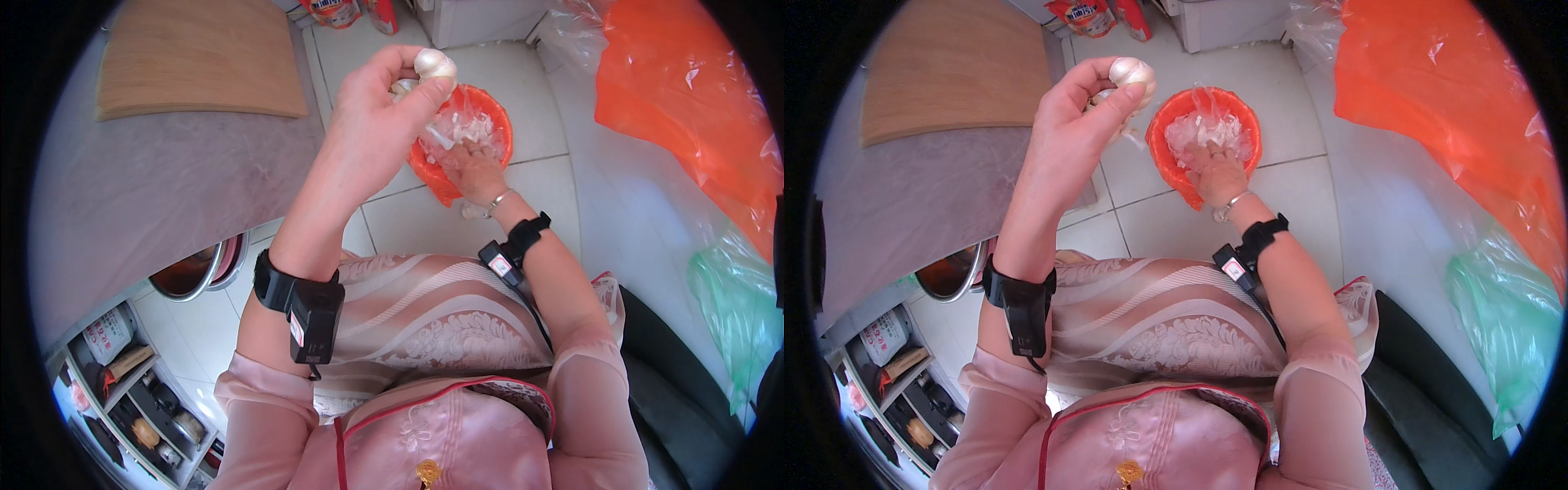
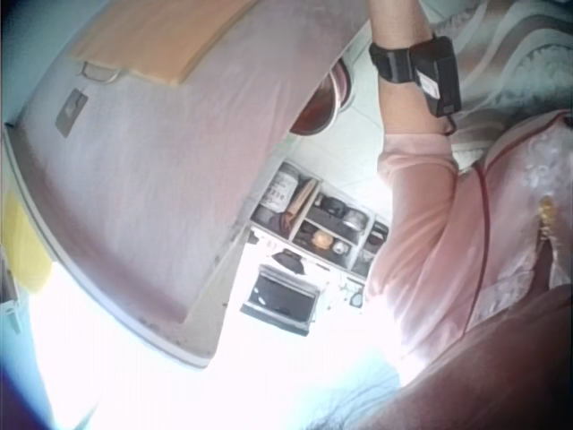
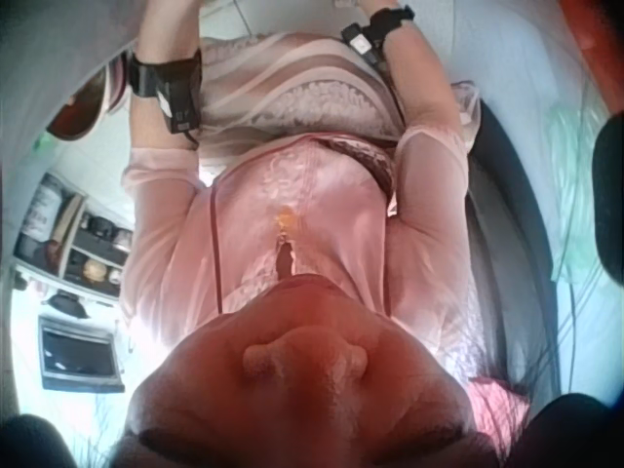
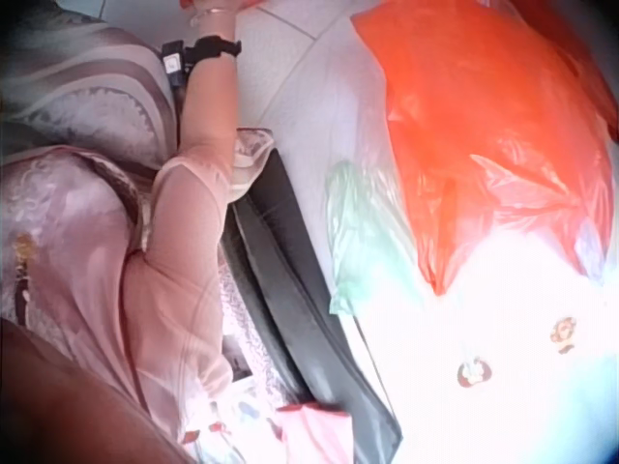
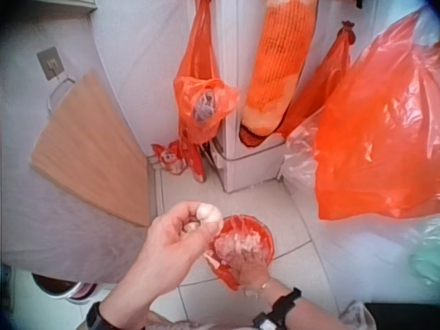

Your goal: The person retrieves a garlic bulb from a cabinet, moves to the counter, and peels the bulb to separate cloves. She then places the cloves on a cutting board and uses a cleaver to crush and peel them further.

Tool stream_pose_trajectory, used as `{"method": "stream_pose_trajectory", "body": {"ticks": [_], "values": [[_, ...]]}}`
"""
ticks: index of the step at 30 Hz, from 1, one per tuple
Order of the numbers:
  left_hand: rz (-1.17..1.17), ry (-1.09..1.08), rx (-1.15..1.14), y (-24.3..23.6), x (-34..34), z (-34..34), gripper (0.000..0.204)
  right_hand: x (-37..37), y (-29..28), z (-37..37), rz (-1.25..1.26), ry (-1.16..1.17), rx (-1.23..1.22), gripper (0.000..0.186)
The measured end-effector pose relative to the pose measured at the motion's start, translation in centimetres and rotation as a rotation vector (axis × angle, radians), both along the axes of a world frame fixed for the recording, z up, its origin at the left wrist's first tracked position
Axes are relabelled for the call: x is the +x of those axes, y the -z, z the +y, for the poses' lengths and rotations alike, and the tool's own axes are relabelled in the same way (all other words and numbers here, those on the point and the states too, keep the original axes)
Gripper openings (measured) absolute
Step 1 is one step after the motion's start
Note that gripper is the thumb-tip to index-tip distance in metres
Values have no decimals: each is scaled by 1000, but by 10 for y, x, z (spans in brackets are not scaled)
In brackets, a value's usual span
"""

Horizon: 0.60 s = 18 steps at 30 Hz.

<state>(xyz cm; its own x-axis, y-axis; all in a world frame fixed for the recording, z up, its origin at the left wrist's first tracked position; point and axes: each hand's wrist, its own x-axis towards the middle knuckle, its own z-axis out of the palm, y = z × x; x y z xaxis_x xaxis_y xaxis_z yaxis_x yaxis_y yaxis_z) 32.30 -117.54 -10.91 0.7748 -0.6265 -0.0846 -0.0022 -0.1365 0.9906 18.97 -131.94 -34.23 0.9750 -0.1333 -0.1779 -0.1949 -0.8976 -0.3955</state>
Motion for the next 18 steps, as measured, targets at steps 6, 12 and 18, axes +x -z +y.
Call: {"method": "stream_pose_trajectory", "body": {"ticks": [6, 12, 18], "values": [[-21, 32, 57, 5, -2, 8, 25, 26, 29, 5, 566, -49, 65, 52], [-5, 19, 0, 13, -1, 10, 26, 42, -35, 0, 511, -33, 131, 44], [108, 9, 8, 22, 2, 11, 26, 38, -65, -4, 274, 136, 271, 34]]}}
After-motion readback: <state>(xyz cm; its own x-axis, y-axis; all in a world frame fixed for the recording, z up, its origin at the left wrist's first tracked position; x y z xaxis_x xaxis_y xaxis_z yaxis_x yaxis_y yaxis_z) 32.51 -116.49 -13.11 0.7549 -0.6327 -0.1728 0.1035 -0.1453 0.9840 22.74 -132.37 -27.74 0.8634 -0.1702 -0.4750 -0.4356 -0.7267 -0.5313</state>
